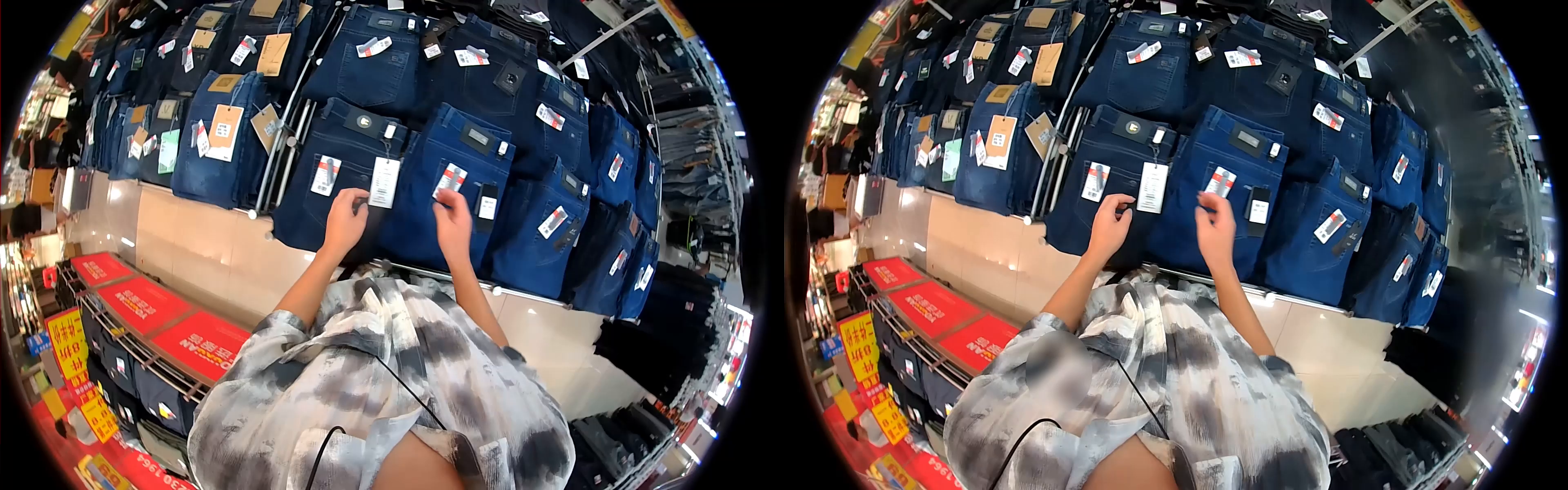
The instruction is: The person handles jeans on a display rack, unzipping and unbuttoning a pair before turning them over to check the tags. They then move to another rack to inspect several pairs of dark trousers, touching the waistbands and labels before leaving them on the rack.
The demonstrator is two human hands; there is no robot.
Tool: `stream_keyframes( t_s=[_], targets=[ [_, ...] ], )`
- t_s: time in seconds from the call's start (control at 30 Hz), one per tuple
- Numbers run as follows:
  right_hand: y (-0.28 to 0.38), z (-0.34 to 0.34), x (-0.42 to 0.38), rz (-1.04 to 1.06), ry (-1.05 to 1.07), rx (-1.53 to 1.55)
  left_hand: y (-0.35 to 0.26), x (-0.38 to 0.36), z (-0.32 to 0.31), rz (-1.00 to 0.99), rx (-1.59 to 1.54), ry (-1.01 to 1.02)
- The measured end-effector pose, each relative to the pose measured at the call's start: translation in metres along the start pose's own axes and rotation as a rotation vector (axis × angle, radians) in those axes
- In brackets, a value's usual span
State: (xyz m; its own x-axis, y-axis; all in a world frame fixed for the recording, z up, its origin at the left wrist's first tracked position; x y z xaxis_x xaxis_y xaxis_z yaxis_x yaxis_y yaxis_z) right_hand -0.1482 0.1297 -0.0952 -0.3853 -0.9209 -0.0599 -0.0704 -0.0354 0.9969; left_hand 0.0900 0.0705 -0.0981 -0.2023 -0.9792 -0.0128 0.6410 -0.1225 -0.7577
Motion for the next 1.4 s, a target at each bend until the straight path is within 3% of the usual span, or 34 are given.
stream_keyframes(
  t_s=[0.03, 0.1, 0.17, 0.3, 0.43, 0.63, 0.7, 0.77, 0.83, 0.9, 0.97, 1.17, 1.23, 1.3, 1.4],
  targets=[
    [-0.001, -0.032, 0.01, -0.018, 0.072, 0.031, 0.01, 0.007, 0.014, 0.0, -0.004, 0.013],
    [-0.027, -0.083, 0.038, -0.057, 0.015, -0.12, 0.025, 0.016, 0.036, -0.015, -0.023, 0.058],
    [-0.069, -0.107, 0.069, -0.097, -0.091, -0.211, 0.027, 0.018, 0.063, -0.022, -0.104, 0.126],
    [-0.071, -0.129, 0.097, -0.139, -0.364, -0.523, 0.062, 0.026, 0.105, -0.062, -0.149, 0.23],
    [-0.04, -0.147, 0.083, 0.121, -0.451, -0.643, 0.12, 0.027, 0.126, -0.017, -0.142, 0.224],
    [-0.007, -0.193, 0.068, 0.258, -0.187, -0.339, 0.134, 0.049, 0.127, 0.088, -0.41, 0.287],
    [0.026, -0.227, 0.049, 0.328, 0.01, -0.363, 0.123, 0.067, 0.131, 0.039, -0.528, 0.299],
    [0.054, -0.261, 0.03, 0.544, 0.26, -0.463, 0.11, 0.084, 0.14, 0.272, -0.788, 0.313],
    [0.062, -0.289, 0.009, 0.538, 0.447, -0.461, 0.087, 0.1, 0.163, 0.43, -0.997, 0.364],
    [0.053, -0.309, -0.007, 0.518, 0.559, -0.46, 0.093, 0.119, 0.171, 0.37, -0.964, 0.454],
    [0.043, -0.323, -0.018, 0.495, 0.632, -0.439, 0.103, 0.131, 0.177, 0.286, -0.533, 0.447],
    [0.023, -0.345, -0.04, 0.373, 0.95, -0.438, 0.121, 0.143, 0.166, -0.042, -0.334, 0.573],
    [0.019, -0.347, -0.043, 0.339, 0.99, -0.395, 0.111, 0.14, 0.166, -0.318, -0.238, 0.591],
    [0.017, -0.342, -0.041, 0.264, 0.974, -0.373, 0.101, 0.133, 0.157, -0.337, -0.227, 0.654],
    [0.017, -0.336, -0.04, 0.212, 0.923, -0.306, 0.099, 0.127, 0.143, -0.373, -0.056, 0.596]
  ],
)
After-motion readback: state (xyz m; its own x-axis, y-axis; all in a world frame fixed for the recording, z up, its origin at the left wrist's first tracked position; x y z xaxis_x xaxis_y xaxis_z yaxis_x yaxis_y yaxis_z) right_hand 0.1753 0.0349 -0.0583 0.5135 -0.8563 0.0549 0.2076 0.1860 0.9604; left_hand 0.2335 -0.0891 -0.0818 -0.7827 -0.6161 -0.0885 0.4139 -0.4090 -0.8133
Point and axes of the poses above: each hand's wrist, its own x-axis towards the middle knuckle, its own z-axis out of the back of the hand, y = z × x, the point moved 3 cm from there along x, towards the middle knuckle, and after that the axes turned 11 degrees about x, right-handed, at the moved point
